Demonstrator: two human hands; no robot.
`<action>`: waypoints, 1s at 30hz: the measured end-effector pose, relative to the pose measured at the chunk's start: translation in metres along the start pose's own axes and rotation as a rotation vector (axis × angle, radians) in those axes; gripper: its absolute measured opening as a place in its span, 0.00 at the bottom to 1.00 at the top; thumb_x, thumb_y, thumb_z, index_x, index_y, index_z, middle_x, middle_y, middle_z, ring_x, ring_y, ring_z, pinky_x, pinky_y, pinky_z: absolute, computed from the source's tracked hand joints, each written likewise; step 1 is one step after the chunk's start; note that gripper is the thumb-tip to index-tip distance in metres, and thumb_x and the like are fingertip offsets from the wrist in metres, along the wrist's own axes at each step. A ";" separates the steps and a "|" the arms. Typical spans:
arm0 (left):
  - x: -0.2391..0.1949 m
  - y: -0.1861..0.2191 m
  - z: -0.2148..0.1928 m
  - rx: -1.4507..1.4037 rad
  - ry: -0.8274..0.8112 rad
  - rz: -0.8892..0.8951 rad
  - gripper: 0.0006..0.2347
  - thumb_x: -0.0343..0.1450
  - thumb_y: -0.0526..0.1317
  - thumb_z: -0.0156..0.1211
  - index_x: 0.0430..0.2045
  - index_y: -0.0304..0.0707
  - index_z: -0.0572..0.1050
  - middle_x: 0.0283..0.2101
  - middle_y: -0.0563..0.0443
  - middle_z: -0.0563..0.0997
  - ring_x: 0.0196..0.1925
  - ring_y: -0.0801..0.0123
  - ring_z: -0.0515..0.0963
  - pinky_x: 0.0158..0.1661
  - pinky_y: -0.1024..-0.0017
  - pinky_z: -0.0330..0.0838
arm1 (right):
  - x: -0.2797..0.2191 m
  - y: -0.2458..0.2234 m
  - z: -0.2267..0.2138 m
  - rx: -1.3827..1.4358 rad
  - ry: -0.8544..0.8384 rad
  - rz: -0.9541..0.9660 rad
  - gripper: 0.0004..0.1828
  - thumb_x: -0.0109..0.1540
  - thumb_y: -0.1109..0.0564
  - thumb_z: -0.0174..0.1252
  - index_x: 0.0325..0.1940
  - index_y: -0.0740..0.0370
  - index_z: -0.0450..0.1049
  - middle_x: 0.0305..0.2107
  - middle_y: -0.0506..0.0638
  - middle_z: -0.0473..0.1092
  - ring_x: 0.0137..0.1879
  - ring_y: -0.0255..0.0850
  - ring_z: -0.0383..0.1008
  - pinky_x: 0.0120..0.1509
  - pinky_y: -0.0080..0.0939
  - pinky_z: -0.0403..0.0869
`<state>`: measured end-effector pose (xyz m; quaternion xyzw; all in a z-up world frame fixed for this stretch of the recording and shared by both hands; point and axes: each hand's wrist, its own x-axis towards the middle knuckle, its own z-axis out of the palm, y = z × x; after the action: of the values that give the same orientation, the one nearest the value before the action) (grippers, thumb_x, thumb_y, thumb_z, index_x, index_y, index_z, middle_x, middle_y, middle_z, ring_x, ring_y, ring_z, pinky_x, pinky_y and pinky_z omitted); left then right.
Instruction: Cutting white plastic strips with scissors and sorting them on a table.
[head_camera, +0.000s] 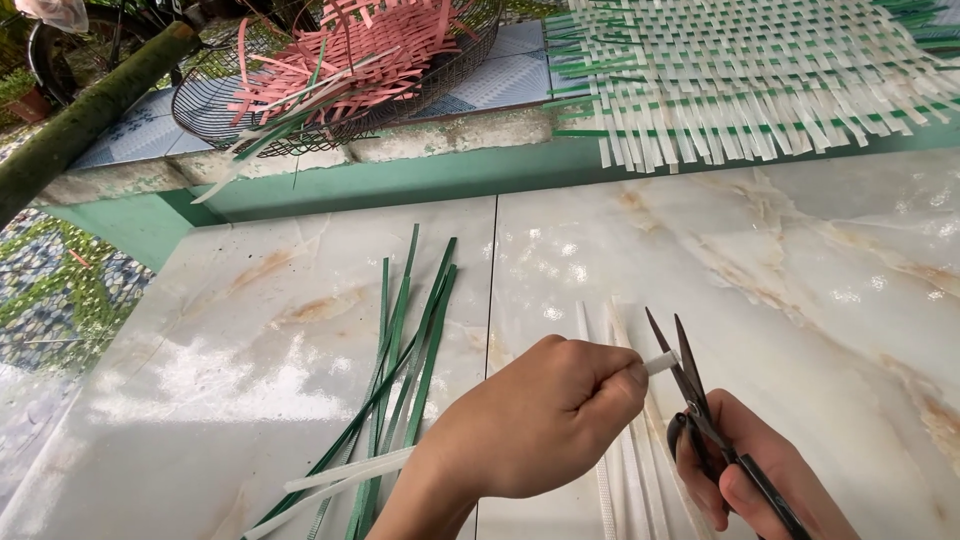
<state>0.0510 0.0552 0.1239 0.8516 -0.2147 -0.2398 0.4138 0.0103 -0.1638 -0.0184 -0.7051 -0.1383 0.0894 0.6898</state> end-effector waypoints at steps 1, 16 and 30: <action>0.000 0.000 0.000 -0.002 -0.006 -0.004 0.15 0.73 0.39 0.37 0.12 0.37 0.56 0.15 0.53 0.58 0.21 0.68 0.55 0.24 0.65 0.54 | 0.000 0.000 0.000 -0.002 0.000 0.003 0.34 0.55 0.28 0.51 0.32 0.64 0.69 0.12 0.49 0.63 0.19 0.37 0.59 0.27 0.39 0.60; 0.004 -0.005 0.000 0.013 -0.013 0.001 0.15 0.72 0.39 0.37 0.12 0.37 0.55 0.15 0.53 0.57 0.21 0.68 0.55 0.25 0.65 0.54 | 0.000 0.003 -0.002 -0.064 0.013 0.079 0.35 0.53 0.27 0.50 0.30 0.64 0.69 0.12 0.49 0.64 0.18 0.38 0.59 0.27 0.39 0.60; 0.005 -0.006 -0.001 0.013 -0.058 0.004 0.13 0.71 0.38 0.37 0.13 0.37 0.56 0.16 0.52 0.58 0.23 0.68 0.56 0.26 0.65 0.55 | 0.000 0.001 -0.002 -0.104 0.018 0.089 0.33 0.55 0.27 0.48 0.29 0.63 0.69 0.12 0.49 0.64 0.18 0.37 0.59 0.27 0.39 0.61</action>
<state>0.0567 0.0560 0.1185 0.8464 -0.2298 -0.2624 0.4023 0.0106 -0.1656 -0.0198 -0.7463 -0.1052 0.1066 0.6486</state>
